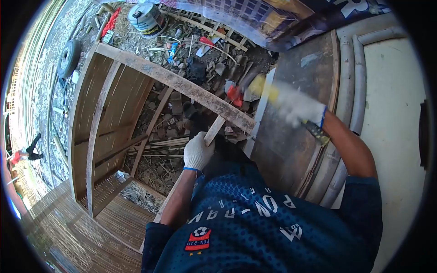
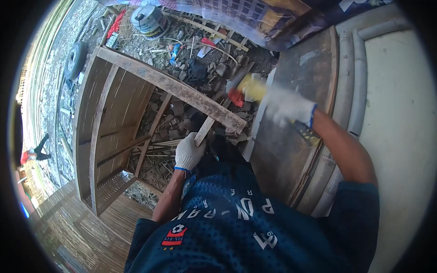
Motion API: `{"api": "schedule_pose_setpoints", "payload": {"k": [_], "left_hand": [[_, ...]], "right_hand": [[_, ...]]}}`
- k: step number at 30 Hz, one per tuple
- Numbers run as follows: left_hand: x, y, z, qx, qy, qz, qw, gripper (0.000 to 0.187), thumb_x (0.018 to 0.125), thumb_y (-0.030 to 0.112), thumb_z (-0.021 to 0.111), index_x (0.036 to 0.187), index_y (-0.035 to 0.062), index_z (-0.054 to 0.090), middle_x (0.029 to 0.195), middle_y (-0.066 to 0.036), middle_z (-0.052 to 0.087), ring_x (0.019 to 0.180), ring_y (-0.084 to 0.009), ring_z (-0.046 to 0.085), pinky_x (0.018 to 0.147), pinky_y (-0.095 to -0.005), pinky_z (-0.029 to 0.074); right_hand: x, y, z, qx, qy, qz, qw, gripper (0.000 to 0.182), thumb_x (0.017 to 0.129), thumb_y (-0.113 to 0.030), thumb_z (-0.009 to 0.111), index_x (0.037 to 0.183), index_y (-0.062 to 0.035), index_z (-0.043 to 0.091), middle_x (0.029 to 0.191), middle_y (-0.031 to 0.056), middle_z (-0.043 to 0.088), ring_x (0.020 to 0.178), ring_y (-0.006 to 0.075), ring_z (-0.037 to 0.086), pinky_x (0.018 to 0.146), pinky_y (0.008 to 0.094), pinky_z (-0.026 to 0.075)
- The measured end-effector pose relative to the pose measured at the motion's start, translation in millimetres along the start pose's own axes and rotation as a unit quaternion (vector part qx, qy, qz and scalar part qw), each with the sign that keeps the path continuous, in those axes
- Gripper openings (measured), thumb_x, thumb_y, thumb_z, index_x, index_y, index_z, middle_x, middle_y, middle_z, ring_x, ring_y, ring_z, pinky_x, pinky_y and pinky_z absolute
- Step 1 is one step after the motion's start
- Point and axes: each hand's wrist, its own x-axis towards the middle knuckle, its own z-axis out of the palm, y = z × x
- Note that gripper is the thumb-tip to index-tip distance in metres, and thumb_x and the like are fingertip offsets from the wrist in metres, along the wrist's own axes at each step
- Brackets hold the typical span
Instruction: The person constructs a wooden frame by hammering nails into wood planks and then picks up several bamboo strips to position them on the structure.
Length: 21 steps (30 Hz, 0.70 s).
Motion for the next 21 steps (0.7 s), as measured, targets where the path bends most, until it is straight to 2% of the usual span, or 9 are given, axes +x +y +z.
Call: {"api": "schedule_pose_setpoints", "payload": {"k": [3, 6, 7, 11, 12, 14, 16, 17, 21], "left_hand": [[-13, 1, -2, 0.006, 0.004, 0.007, 1.0, 0.027, 0.089, 0.028, 0.069, 0.105, 0.0078, 0.068, 0.088, -0.021, 0.072, 0.084, -0.0428, 0.07, 0.075, -0.0536, 0.055], [-2, 11, -2, 0.008, 0.018, -0.007, 1.0, 0.026, 0.089, 0.031, 0.069, 0.103, 0.0083, 0.068, 0.087, -0.021, 0.072, 0.084, -0.0423, 0.071, 0.074, -0.054, 0.055], [-1, 14, -5, 0.007, 0.011, -0.008, 1.0, 0.027, 0.09, 0.032, 0.069, 0.101, 0.0079, 0.067, 0.087, -0.022, 0.072, 0.084, -0.042, 0.071, 0.074, -0.0536, 0.055], [2, 16, -9, 0.012, -0.021, -0.037, 0.999, 0.031, 0.089, 0.035, 0.07, 0.106, 0.0089, 0.069, 0.088, -0.022, 0.073, 0.087, -0.043, 0.071, 0.076, -0.0534, 0.055], [3, 16, -10, 0.019, -0.023, -0.032, 0.999, 0.031, 0.089, 0.035, 0.07, 0.106, 0.0088, 0.069, 0.088, -0.022, 0.073, 0.087, -0.0429, 0.071, 0.076, -0.0533, 0.055], [2, 15, -8, 0.033, -0.031, -0.027, 0.999, 0.031, 0.09, 0.035, 0.071, 0.106, 0.0087, 0.069, 0.088, -0.021, 0.073, 0.087, -0.0425, 0.071, 0.075, -0.0531, 0.055], [-4, 9, -6, 0.009, -0.014, -0.035, 0.999, 0.027, 0.089, 0.032, 0.07, 0.101, 0.0079, 0.067, 0.091, -0.022, 0.072, 0.088, -0.0419, 0.071, 0.076, -0.0526, 0.055], [-4, 11, -6, 0.011, -0.018, -0.035, 0.999, 0.027, 0.089, 0.032, 0.07, 0.102, 0.0079, 0.067, 0.091, -0.022, 0.072, 0.088, -0.0419, 0.071, 0.076, -0.0526, 0.055], [3, 16, -6, 0.006, -0.016, -0.027, 1.0, 0.027, 0.088, 0.031, 0.07, 0.103, 0.0078, 0.066, 0.091, -0.021, 0.072, 0.087, -0.0416, 0.071, 0.076, -0.052, 0.055]], "right_hand": [[10, -12, -9, 0.105, -0.097, 0.101, 0.985, 0.056, 0.104, -0.02, 0.04, 0.159, -0.0248, 0.035, 0.077, -0.0019, 0.047, 0.052, 0.0075, 0.042, 0.041, 0.0268, 0.042], [-8, -24, -30, 0.038, 0.096, -0.017, 0.995, 0.063, 0.104, -0.021, 0.04, 0.164, -0.0296, 0.024, 0.077, -0.0022, 0.046, 0.051, 0.0072, 0.04, 0.041, 0.0273, 0.042], [-6, -24, -40, 0.141, 0.125, -0.036, 0.981, 0.063, 0.104, -0.021, 0.039, 0.163, -0.0317, 0.022, 0.075, -0.001, 0.045, 0.048, 0.0087, 0.04, 0.04, 0.0289, 0.042], [15, -11, -5, 0.134, 0.331, -0.146, 0.923, 0.055, 0.109, -0.025, 0.041, 0.161, -0.0243, 0.023, 0.077, 0.0048, 0.052, 0.052, 0.0131, 0.051, 0.042, 0.0304, 0.045], [14, -6, 10, 0.079, 0.286, -0.091, 0.951, 0.057, 0.109, -0.025, 0.041, 0.162, -0.0244, 0.022, 0.078, 0.0041, 0.052, 0.052, 0.013, 0.051, 0.043, 0.0303, 0.046], [-2, -2, 18, 0.017, -0.068, 0.033, 0.997, 0.059, 0.108, -0.024, 0.042, 0.164, -0.0256, 0.022, 0.079, 0.0038, 0.053, 0.052, 0.0123, 0.051, 0.044, 0.0296, 0.048], [4, -10, -7, 0.006, -0.099, 0.061, 0.993, 0.059, 0.108, -0.022, 0.043, 0.164, -0.0261, 0.025, 0.081, 0.0039, 0.055, 0.051, 0.0112, 0.052, 0.045, 0.0295, 0.049], [1, -15, -15, 0.047, -0.051, 0.073, 0.995, 0.061, 0.106, -0.022, 0.043, 0.164, -0.0329, 0.026, 0.077, 0.0002, 0.049, 0.052, 0.0071, 0.043, 0.042, 0.0258, 0.042], [24, -11, -57, 0.22, 0.218, -0.104, 0.945, 0.048, 0.108, -0.029, 0.045, 0.155, -0.0289, 0.035, 0.074, -0.0012, 0.047, 0.049, 0.0094, 0.045, 0.04, 0.0281, 0.04]]}}
